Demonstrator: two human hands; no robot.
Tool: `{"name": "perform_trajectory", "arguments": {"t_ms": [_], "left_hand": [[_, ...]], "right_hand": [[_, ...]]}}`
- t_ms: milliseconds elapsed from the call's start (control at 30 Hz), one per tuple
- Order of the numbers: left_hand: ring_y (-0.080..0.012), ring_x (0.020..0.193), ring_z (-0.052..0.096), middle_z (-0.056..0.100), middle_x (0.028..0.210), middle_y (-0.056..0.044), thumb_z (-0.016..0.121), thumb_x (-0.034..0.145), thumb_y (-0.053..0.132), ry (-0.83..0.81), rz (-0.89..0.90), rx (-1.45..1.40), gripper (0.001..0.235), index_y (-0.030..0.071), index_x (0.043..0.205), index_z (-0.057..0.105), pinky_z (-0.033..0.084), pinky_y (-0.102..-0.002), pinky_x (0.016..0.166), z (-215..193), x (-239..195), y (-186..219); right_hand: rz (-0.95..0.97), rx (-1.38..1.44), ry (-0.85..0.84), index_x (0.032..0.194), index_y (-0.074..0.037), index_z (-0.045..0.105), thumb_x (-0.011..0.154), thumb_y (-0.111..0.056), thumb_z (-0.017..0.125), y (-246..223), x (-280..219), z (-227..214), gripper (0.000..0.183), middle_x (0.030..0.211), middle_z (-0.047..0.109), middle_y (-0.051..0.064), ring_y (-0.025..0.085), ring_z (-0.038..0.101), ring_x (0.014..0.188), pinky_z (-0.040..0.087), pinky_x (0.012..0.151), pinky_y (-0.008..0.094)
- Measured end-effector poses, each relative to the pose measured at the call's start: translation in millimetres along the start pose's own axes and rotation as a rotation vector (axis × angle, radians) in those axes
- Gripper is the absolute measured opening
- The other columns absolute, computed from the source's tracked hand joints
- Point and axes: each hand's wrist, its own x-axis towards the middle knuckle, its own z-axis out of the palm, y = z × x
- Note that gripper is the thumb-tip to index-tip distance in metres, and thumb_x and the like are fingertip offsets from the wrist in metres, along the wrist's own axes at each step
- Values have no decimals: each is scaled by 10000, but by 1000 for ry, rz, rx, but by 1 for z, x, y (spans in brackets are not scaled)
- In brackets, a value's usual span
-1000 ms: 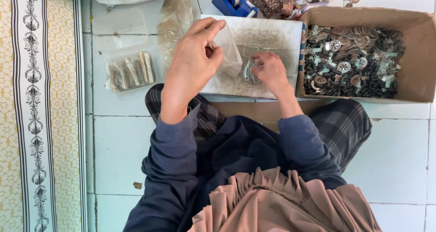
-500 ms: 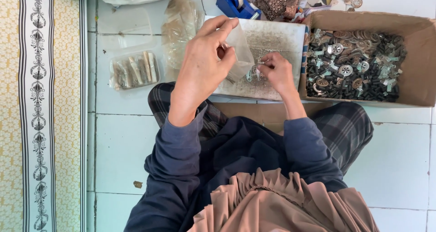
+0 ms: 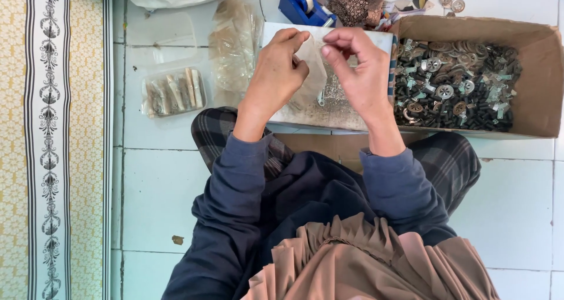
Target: The person sits on the floor and sorts small metal buttons from a cardboard box onto a white board. They then place the sorted buttons into a clear plastic bag and seal it.
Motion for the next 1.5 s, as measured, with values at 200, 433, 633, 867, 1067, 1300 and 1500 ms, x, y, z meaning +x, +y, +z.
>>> {"name": "perform_trajectory", "arguments": {"t_ms": [200, 433, 633, 867, 1067, 1300, 1500], "left_hand": [[-115, 677, 593, 556, 1390, -96, 576, 955, 12, -5, -28, -43, 483, -7, 1438, 565, 516, -303, 793, -54, -29, 53], [-146, 701, 616, 534, 1413, -98, 557, 989, 16, 11, 9, -14, 455, -5, 1444, 550, 505, -352, 766, -46, -27, 37], [-192, 783, 657, 584, 1342, -152, 546, 931, -6, -10, -68, 26, 471, -74, 1397, 570, 475, -343, 672, -8, -4, -13], [-114, 647, 564, 583, 1325, -91, 558, 923, 0, 5, -26, -92, 491, -22, 1414, 575, 510, -294, 768, -22, -3, 19], [-131, 685, 567, 589, 1275, -111, 544, 910, -17, 22, -30, -105, 467, -50, 1372, 598, 468, -303, 730, -19, 1, 29], [-222, 862, 707, 606, 1282, -164, 523, 879, 7, 60, -10, -62, 490, -51, 1358, 610, 491, -318, 806, -15, 6, 19], [-172, 780, 601, 574, 1331, -118, 582, 957, 39, 44, -3, -93, 463, -26, 1416, 565, 512, -338, 764, -12, 6, 19]], "right_hand": [[292, -207, -103, 1145, -29, 715, 938, -36, 738, 102, -33, 13, 208, 1006, 746, 105, 195, 687, 835, 565, 747, 326], [437, -586, -332, 1418, -71, 556, 864, -314, 832, 189, -96, 65, 665, 1239, 527, 196, 442, 515, 1139, 495, 855, 538], [577, -473, -310, 1275, -75, 590, 818, -255, 873, 185, -90, 64, 567, 1264, 555, 160, 395, 504, 1188, 471, 922, 511], [390, 129, 114, 997, -53, 625, 950, 0, 752, 96, -49, 26, 146, 1035, 688, 54, 167, 673, 797, 553, 778, 320], [-99, 280, 263, 1191, -14, 520, 1077, 50, 669, -15, -1, -5, 198, 969, 657, 153, 262, 706, 853, 605, 788, 338], [-103, -110, 28, 1320, -41, 603, 1087, -419, 595, -18, 0, 2, 444, 1244, 647, 109, 233, 604, 1082, 489, 874, 363], [235, -52, -161, 1532, -89, 447, 965, -216, 780, 21, -13, 19, 670, 1433, 621, 130, 250, 600, 1256, 487, 900, 366]]}}
